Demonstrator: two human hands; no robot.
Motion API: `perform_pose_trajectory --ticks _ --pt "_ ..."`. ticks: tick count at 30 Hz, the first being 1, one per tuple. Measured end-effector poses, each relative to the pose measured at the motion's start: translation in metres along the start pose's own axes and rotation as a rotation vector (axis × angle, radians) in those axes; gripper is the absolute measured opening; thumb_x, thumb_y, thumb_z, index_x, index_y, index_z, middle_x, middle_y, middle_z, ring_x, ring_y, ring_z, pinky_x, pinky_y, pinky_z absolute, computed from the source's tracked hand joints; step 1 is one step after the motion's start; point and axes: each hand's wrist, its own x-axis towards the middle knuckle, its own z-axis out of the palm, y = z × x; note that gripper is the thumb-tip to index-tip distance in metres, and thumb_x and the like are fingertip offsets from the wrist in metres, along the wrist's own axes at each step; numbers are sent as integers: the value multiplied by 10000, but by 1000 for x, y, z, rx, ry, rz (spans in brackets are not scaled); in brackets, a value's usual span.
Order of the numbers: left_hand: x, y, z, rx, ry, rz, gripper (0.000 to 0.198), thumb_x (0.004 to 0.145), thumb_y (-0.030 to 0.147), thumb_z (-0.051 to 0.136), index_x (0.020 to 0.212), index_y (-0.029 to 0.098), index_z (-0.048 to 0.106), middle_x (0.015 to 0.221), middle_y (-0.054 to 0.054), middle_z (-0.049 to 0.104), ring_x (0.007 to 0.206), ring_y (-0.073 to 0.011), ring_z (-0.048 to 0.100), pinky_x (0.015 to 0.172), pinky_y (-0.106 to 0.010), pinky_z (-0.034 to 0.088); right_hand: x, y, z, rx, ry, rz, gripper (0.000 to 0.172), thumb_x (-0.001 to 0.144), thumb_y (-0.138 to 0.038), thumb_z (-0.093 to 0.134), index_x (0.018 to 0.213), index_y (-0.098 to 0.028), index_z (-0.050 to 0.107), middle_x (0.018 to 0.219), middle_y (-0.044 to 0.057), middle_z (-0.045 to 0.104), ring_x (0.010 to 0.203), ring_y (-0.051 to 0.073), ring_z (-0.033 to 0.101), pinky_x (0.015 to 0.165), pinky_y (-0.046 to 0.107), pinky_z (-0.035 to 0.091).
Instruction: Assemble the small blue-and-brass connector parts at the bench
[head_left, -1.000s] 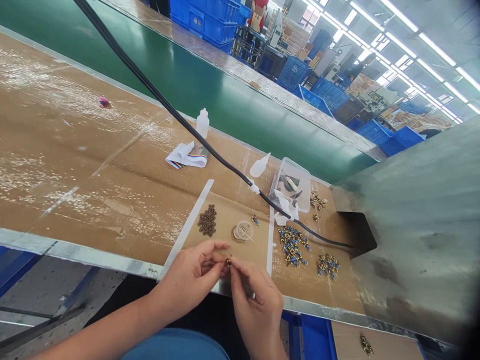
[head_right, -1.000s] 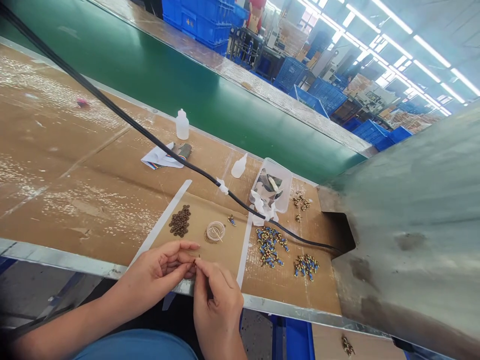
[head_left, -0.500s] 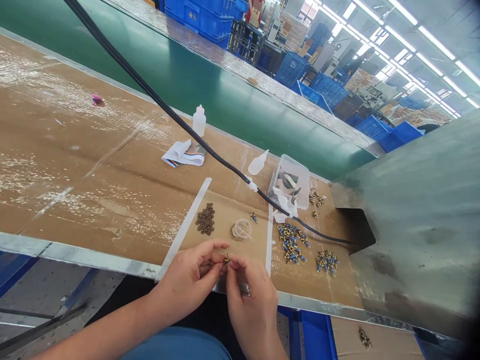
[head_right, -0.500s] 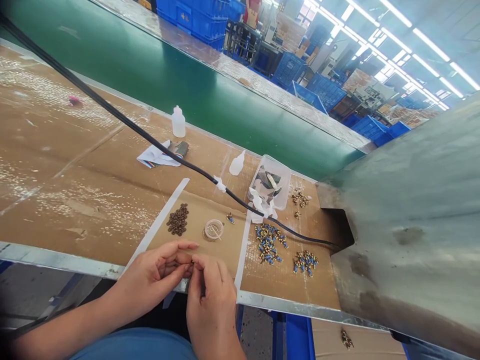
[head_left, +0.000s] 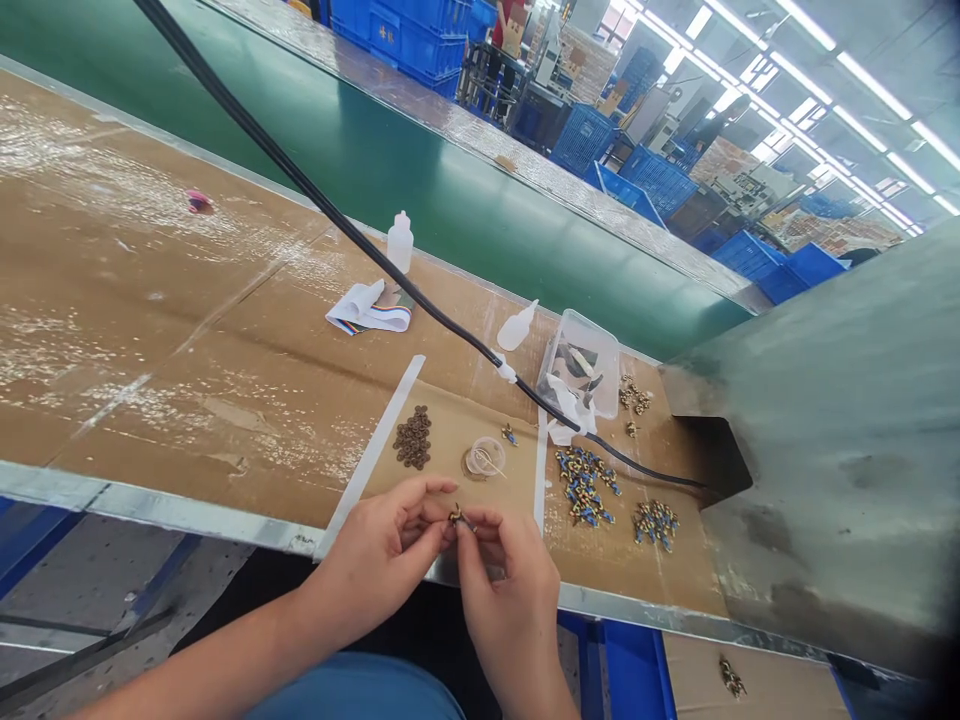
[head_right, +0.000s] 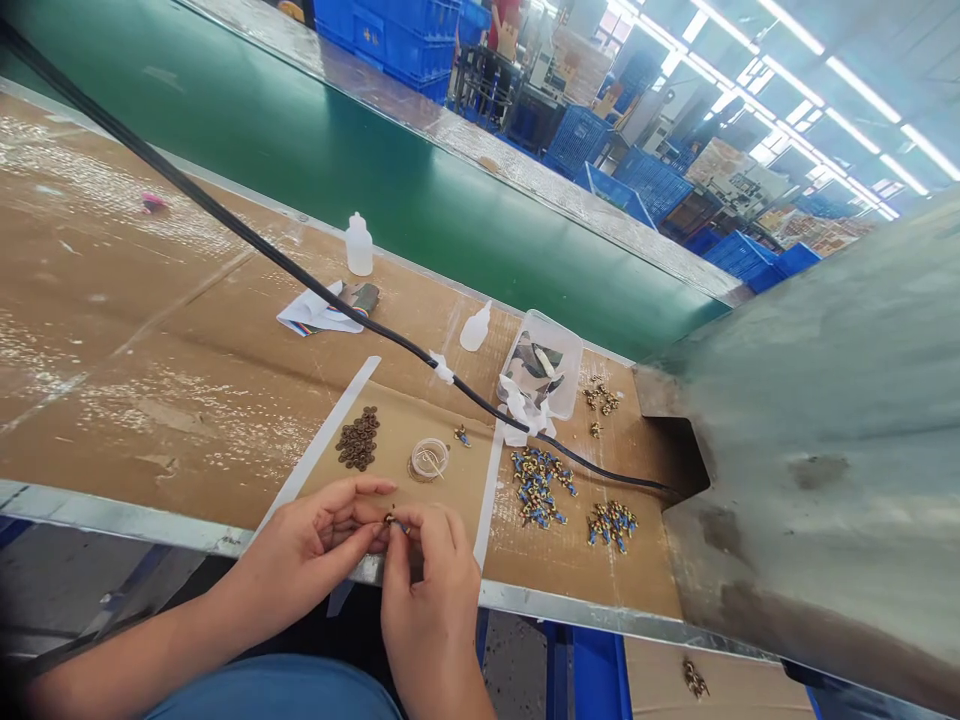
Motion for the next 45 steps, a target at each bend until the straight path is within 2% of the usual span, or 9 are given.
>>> perform_pose_trajectory --ticks 3,6,10,14,22,33,45 --pt "1 -4 0 -105 44 -30 266 832 224 564 1093 174 565 898 -57 755 825 -199 715 798 -334 568 -1 3 0 193 20 135 73 842 -209 569 891 -201 622 831 32 662 716 131 680 646 228 583" --pt "2 -6 1 -156 95 -68 222 804 246 610 1011 167 627 879 -53 752 801 -200 715 790 -342 576 -3 4 0 367 40 243 92 828 -261 607 866 -177 618 808 44 683 698 144 692 657 252 595" --pt "3 -2 0 -82 85 -92 164 793 251 625 914 183 712 808 -31 763 785 -204 717 775 -321 581 -5 5 4 448 93 246 105 827 -269 617 854 -168 622 803 50 683 707 147 688 663 258 594" --pt "1 -2 -1 3 29 -35 194 805 254 619 956 229 738 857 -19 773 827 -219 716 801 -334 578 -7 7 8 421 122 217 89 840 -248 597 860 -171 637 814 56 682 697 142 680 661 256 592" --pt "-2 -7 -4 146 35 18 223 819 228 614 1006 272 726 907 -5 764 826 -202 720 808 -321 584 -4 2 4 198 157 77 117 843 -157 555 837 -213 657 782 10 687 710 123 663 639 210 546" --pt "0 -3 -6 179 -9 84 220 822 200 606 990 275 727 886 -2 739 843 -192 711 809 -303 583 -1 -2 1 142 114 69 151 834 -128 525 815 -215 647 761 6 679 697 128 654 626 220 541" --pt "-4 -4 -5 420 28 256 230 830 172 589 1001 256 719 932 -27 752 865 -189 700 790 -256 562 -6 0 6 208 156 98 146 794 -88 552 755 -209 623 740 -14 671 685 118 651 616 206 524"
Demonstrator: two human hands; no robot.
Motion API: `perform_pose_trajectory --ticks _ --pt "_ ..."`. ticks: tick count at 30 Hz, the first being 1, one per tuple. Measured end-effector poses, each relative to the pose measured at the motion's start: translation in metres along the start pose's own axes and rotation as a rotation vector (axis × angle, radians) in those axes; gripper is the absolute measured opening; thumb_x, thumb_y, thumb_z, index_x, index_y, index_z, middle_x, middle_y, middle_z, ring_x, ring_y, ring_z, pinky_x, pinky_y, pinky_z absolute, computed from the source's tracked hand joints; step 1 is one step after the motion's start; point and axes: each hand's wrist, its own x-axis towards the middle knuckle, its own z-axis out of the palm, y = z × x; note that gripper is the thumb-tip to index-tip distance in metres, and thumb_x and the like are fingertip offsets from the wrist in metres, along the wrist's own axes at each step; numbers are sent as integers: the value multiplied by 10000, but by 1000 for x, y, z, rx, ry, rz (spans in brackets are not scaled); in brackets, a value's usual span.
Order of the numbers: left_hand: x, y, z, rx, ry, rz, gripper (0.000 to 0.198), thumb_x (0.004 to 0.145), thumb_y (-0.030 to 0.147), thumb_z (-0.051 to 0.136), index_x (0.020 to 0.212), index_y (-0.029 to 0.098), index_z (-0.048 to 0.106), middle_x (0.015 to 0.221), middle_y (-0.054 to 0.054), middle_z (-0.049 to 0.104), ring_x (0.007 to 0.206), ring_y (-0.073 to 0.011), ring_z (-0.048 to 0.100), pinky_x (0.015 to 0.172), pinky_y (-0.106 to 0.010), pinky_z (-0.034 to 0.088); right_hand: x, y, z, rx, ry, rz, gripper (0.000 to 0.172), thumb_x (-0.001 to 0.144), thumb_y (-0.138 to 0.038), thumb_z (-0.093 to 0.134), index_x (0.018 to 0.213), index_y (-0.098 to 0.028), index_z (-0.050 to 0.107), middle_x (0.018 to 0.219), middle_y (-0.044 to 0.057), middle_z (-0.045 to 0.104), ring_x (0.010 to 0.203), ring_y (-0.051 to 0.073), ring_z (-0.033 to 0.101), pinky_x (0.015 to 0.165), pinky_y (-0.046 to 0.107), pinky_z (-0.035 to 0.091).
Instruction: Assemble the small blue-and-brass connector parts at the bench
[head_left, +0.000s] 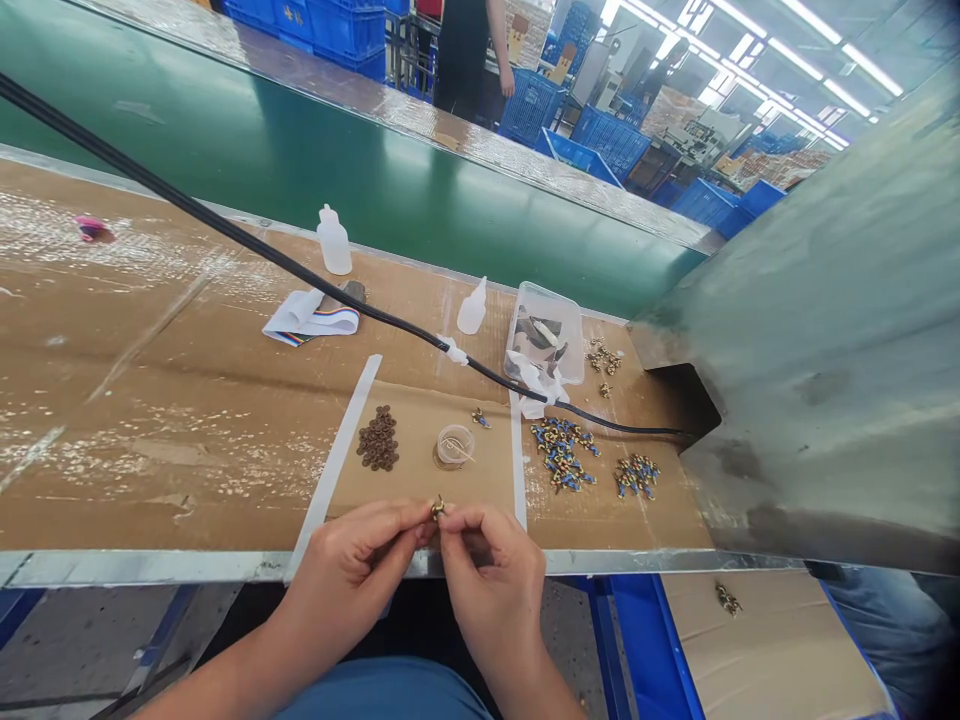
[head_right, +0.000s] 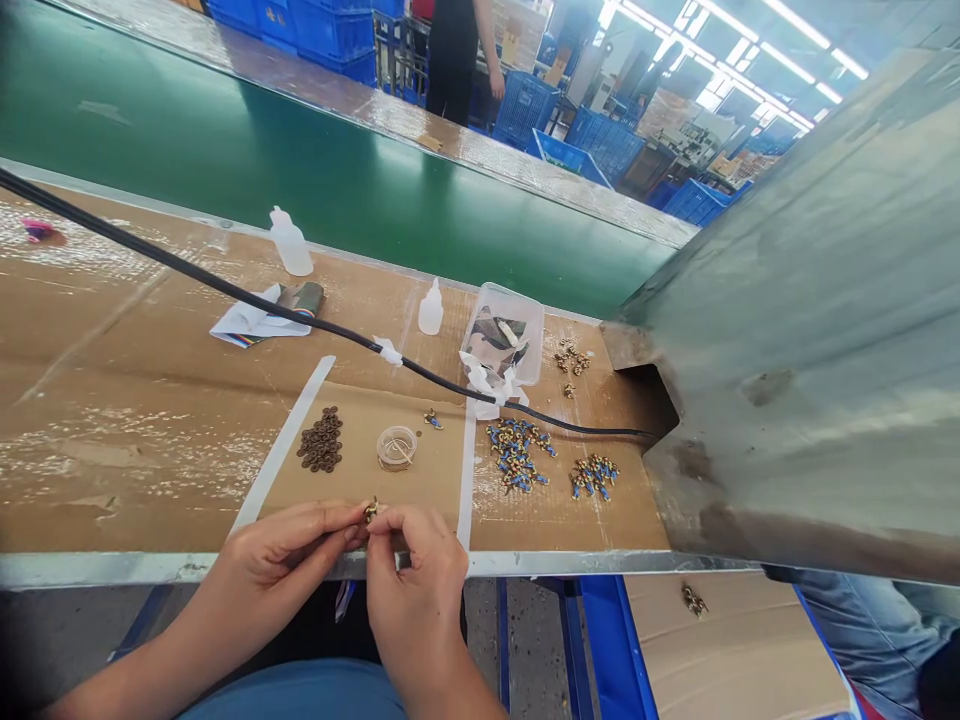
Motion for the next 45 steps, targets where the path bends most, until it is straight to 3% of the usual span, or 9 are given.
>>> perform_pose_trajectory --ticks 3,10,18,45 --pt "-1 0 0 45 5 34 233 832 165 585 1006 249 716 953 -30 755 882 -187 699 805 -246 553 2 0 -3 -16 -35 -41 174 802 -67 545 750 -217 616 755 -21 677 704 109 648 631 196 509" --pt "2 0 -1 73 29 93 212 832 162 592 987 242 712 975 -20 758 896 -171 703 822 -229 548 3 8 -7 -176 -106 -302 198 828 -44 517 792 -219 603 798 -9 683 785 115 632 729 226 474" --pt "1 -1 -1 85 47 171 220 828 127 598 996 220 704 972 -30 760 886 -132 704 826 -168 528 2 4 -5 -131 -78 -232 214 810 -29 532 762 -229 593 752 -44 673 720 95 618 674 200 453" --pt "-2 -11 -1 17 1 63 243 843 174 585 1039 275 687 1004 -7 744 936 -161 692 848 -242 553 -2 3 -4 -176 -77 -268 209 825 -32 509 773 -223 576 766 -27 665 752 110 609 700 220 453"
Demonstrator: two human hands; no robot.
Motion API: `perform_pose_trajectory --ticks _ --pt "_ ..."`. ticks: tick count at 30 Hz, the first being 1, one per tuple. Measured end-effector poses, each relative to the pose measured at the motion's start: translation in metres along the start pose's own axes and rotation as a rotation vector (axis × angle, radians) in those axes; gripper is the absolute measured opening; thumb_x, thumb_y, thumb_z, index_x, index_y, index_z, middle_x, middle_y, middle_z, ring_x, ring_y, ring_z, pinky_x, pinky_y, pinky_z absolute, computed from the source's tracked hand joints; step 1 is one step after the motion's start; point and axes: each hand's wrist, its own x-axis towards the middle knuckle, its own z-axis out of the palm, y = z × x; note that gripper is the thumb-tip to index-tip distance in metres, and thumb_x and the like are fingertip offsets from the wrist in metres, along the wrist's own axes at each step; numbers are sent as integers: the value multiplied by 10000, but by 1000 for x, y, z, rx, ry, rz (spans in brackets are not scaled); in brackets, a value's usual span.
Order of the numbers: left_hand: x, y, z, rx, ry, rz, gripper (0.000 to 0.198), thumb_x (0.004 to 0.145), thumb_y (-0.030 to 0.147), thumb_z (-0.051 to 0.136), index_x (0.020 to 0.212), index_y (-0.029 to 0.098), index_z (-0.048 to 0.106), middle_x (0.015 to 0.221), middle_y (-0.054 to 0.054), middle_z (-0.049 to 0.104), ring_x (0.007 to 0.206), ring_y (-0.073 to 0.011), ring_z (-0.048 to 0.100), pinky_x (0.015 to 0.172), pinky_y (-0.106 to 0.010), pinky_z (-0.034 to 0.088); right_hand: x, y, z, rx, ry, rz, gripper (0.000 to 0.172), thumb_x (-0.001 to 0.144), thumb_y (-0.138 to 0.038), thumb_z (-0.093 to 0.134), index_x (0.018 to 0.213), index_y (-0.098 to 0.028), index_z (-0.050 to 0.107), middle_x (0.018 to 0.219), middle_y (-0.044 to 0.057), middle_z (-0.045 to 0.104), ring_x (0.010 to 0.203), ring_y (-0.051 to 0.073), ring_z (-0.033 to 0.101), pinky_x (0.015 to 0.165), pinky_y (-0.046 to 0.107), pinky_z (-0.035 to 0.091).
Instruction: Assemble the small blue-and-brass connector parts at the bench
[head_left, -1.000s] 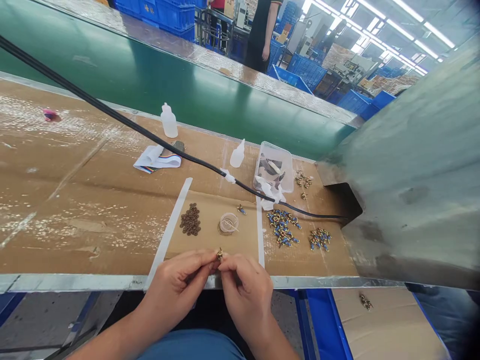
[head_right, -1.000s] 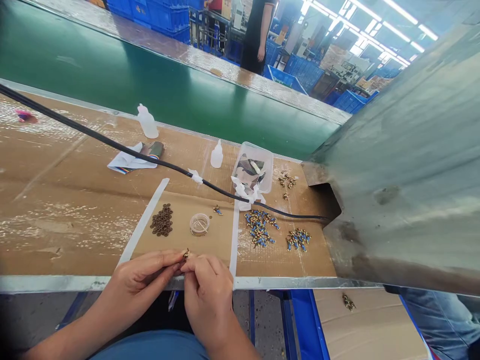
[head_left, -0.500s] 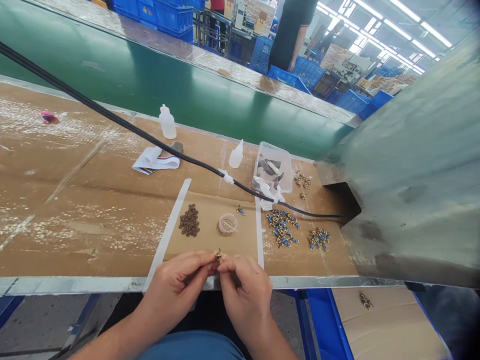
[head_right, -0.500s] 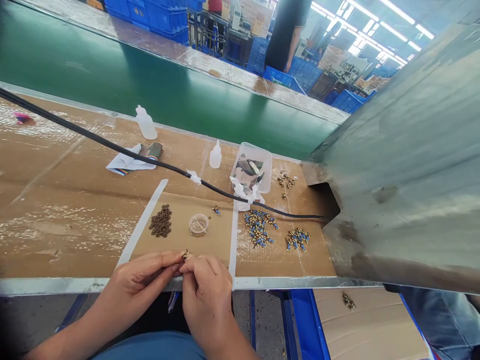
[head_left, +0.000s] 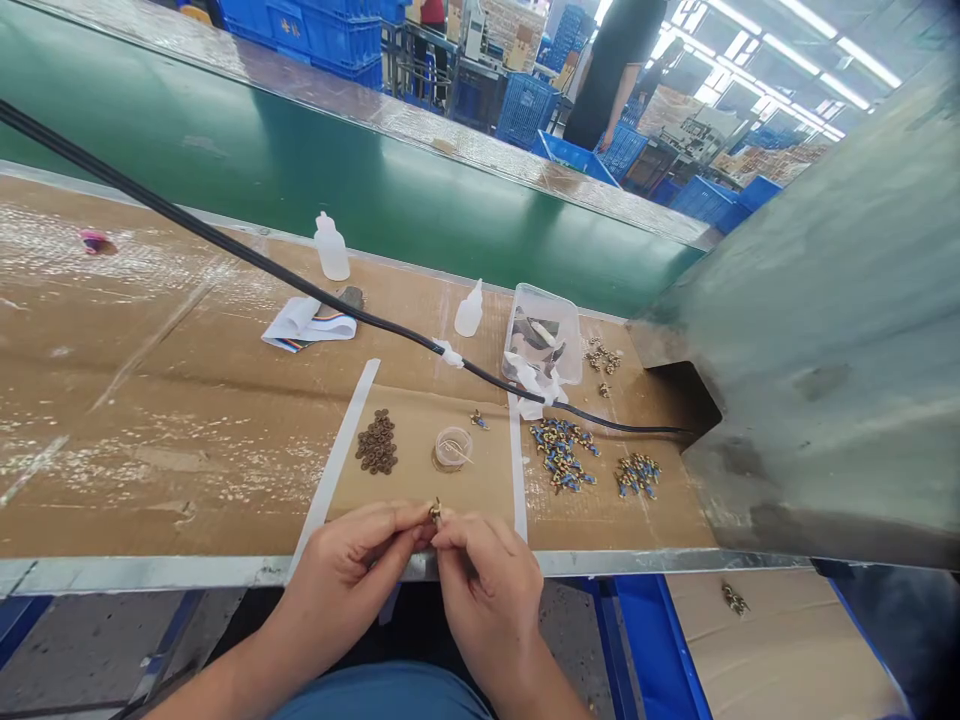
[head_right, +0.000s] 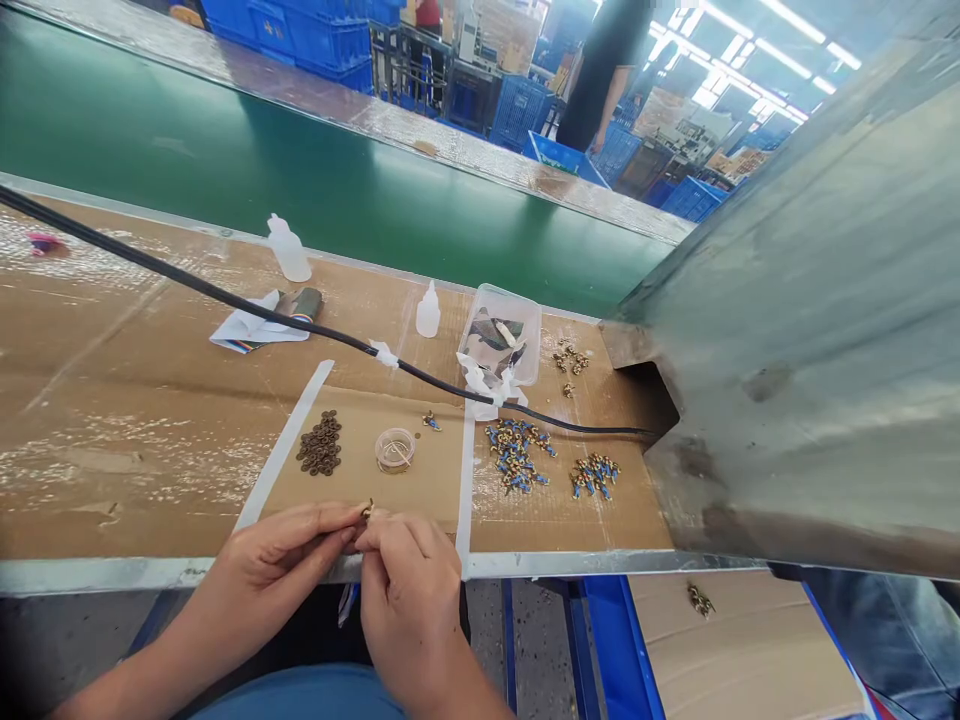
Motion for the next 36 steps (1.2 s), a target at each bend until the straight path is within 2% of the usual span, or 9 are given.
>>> perform_pose_trajectory --ticks 11,20,28,36 --pt "1 2 -1 18 6 -17 230 835 187 597 1030 258 696 999 -24 748 929 -178 696 847 -266 560 -2 3 3 18 26 -79 193 866 -56 488 803 -207 589 809 11 657 820 108 615 774 233 494" --pt "1 4 -1 -18 -11 -32 218 848 191 577 1025 242 693 988 -40 745 923 -187 697 844 -284 562 -1 2 -1 34 14 -77 196 872 -61 490 837 -221 597 861 14 674 850 114 628 786 241 509" --pt "2 8 -2 23 -27 33 236 853 149 561 1033 250 678 941 -13 748 895 -151 698 821 -220 548 0 0 -4 0 2 -130 199 878 -48 472 820 -201 584 833 32 652 847 113 622 793 243 517" --pt "3 6 -4 56 -38 78 251 853 139 554 1045 243 678 946 -31 751 890 -165 703 813 -239 559 -2 1 -4 -16 0 -195 204 877 -45 474 838 -210 587 848 34 644 868 123 620 805 266 531"
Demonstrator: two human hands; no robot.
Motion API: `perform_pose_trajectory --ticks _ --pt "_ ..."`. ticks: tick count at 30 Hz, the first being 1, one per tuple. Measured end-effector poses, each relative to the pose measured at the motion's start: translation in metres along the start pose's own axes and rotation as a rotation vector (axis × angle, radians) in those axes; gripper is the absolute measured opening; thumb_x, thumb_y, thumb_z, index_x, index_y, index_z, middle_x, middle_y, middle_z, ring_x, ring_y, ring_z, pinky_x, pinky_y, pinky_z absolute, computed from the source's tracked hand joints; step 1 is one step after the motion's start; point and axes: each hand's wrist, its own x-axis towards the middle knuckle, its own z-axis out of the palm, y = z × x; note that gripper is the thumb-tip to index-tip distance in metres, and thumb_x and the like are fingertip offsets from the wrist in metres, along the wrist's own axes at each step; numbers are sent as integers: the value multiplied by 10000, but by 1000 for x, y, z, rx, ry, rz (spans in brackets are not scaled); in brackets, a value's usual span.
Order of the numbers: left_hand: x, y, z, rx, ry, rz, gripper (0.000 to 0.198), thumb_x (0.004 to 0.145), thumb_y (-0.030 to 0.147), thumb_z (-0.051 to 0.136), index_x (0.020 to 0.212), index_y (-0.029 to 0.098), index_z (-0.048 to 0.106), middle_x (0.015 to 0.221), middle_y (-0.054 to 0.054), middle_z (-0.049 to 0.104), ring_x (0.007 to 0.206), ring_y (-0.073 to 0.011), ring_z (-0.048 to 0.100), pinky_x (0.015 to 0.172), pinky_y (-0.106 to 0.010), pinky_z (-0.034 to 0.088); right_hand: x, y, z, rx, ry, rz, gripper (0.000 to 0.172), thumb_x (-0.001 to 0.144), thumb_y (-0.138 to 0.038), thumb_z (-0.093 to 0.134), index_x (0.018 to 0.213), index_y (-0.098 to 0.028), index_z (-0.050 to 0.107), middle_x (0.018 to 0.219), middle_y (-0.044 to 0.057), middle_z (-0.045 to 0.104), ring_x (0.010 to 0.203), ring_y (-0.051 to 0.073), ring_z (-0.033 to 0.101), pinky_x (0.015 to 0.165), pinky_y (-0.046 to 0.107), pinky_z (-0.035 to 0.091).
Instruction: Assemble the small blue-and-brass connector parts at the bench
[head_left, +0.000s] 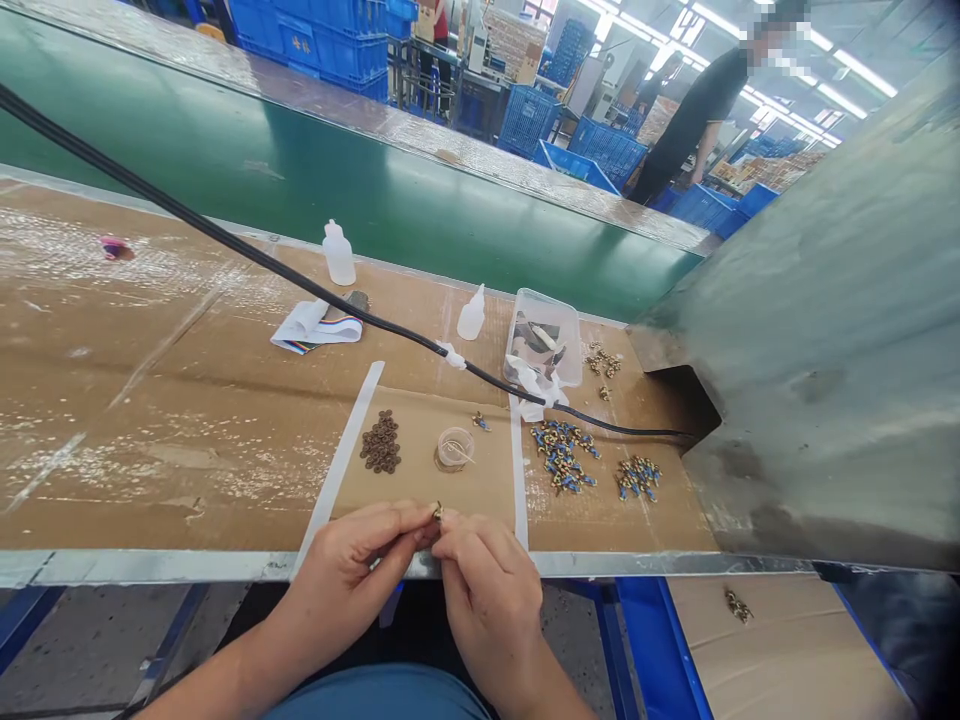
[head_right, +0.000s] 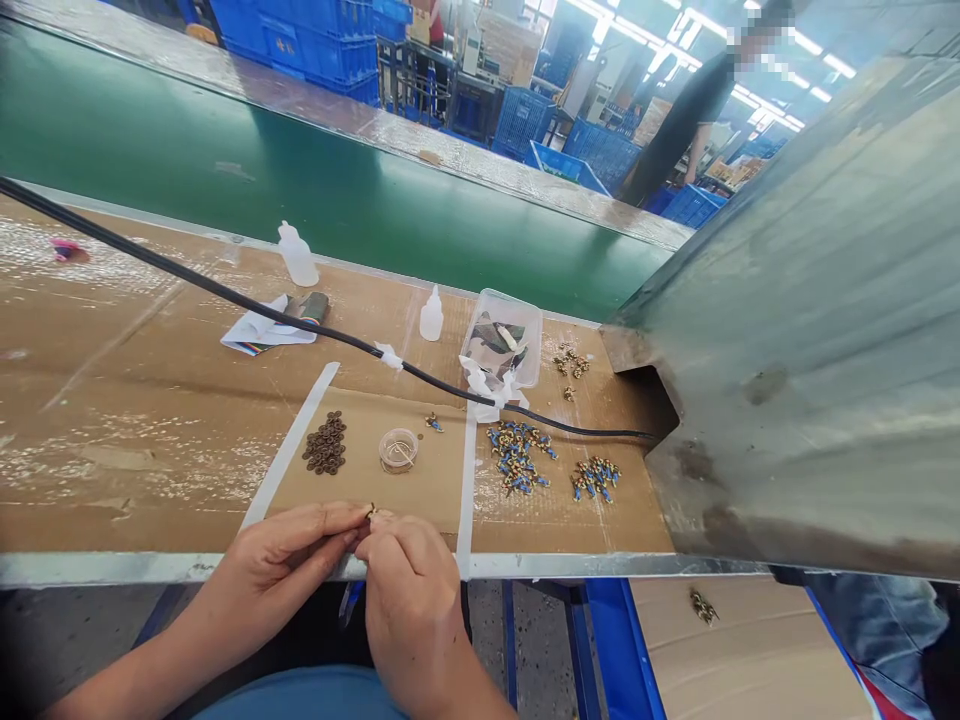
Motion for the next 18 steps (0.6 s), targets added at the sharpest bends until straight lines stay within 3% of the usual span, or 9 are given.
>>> perform_pose_trajectory --ticks 7,18 --pt "2 3 -1 -23 18 -12 256 828 137 573 1022 246 700 948 -35 761 865 -176 714 792 -246 575 0 2 0 28 34 -12 219 871 -39 472 855 -214 603 850 31 653 859 122 632 806 265 538" --pt "1 7 3 -515 65 -333 165 811 184 618 927 241 719 894 -7 777 828 -185 725 792 -303 600 -4 2 2 48 98 1 257 849 -24 521 968 -230 618 977 36 674 944 138 646 857 270 540"
